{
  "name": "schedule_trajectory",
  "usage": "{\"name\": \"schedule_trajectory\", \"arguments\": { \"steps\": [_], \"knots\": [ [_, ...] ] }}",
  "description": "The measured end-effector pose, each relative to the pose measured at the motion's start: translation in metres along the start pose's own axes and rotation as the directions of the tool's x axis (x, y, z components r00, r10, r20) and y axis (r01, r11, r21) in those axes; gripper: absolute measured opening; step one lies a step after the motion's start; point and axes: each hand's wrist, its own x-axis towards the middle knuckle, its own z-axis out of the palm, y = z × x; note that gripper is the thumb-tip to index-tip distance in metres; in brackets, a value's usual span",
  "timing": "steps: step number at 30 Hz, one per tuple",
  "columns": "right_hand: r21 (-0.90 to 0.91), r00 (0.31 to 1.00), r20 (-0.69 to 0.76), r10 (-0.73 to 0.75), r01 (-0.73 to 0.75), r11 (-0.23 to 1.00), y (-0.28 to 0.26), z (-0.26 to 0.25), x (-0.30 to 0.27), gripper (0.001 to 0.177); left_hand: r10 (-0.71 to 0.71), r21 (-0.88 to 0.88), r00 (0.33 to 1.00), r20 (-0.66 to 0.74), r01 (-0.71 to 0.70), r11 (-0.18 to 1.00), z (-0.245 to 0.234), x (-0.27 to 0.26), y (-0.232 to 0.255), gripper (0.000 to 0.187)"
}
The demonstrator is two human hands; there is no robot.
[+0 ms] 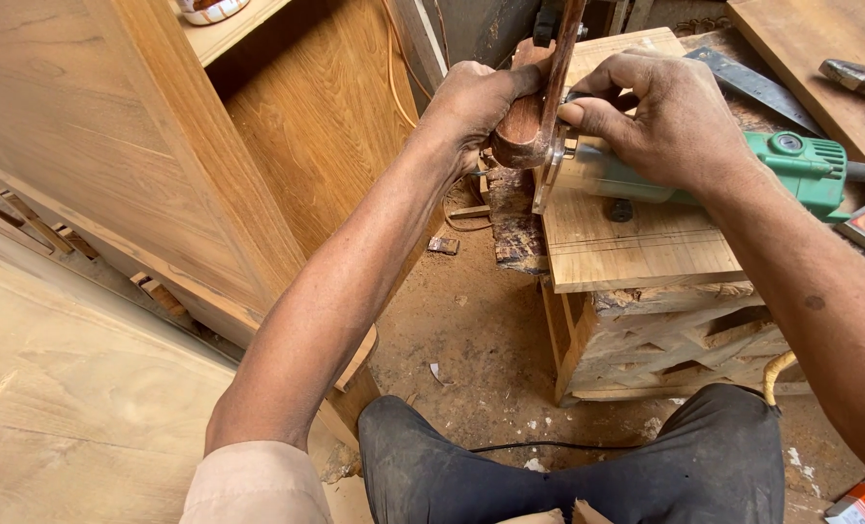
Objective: Adjusting and using a wood router and measuring tools to prepare furniture components.
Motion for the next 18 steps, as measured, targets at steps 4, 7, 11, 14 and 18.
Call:
{"name": "schedule_trajectory", "arguments": {
  "steps": [4, 7, 11, 14, 18],
  "knots": [
    [0.120, 0.986, 0.153, 0.060, -0.079, 0.990, -0.011, -0.013, 0.006, 0.050, -0.054, 0.079, 0.998, 0.019, 0.052, 0.995, -0.005, 0.007, -0.001, 0.033],
    [-0.196, 0.772, 0.513, 0.376, -0.321, 0.927, -0.010, -0.041, 0.004, 0.113, 0.046, 0.033, 0.995, 0.085, -0.049, 0.998, -0.015, -0.002, -0.005, 0.082],
    [-0.522, 0.656, 0.529, 0.539, -0.250, 0.816, 0.017, -0.039, -0.012, 0.124, 0.140, -0.392, 0.974, -0.179, -0.201, 0.898, -0.023, -0.014, -0.062, 0.072],
    [-0.513, 0.740, 0.497, 0.453, -0.171, 0.841, 0.031, -0.039, -0.018, 0.097, 0.240, -0.507, 0.898, -0.368, -0.410, 0.759, 0.005, -0.019, -0.106, 0.043],
    [-0.401, 0.808, 0.446, 0.385, -0.204, 0.893, 0.039, -0.055, -0.027, 0.104, 0.143, -0.568, 0.921, -0.363, -0.340, 0.749, 0.031, -0.029, -0.120, 0.039]
  ]
}}
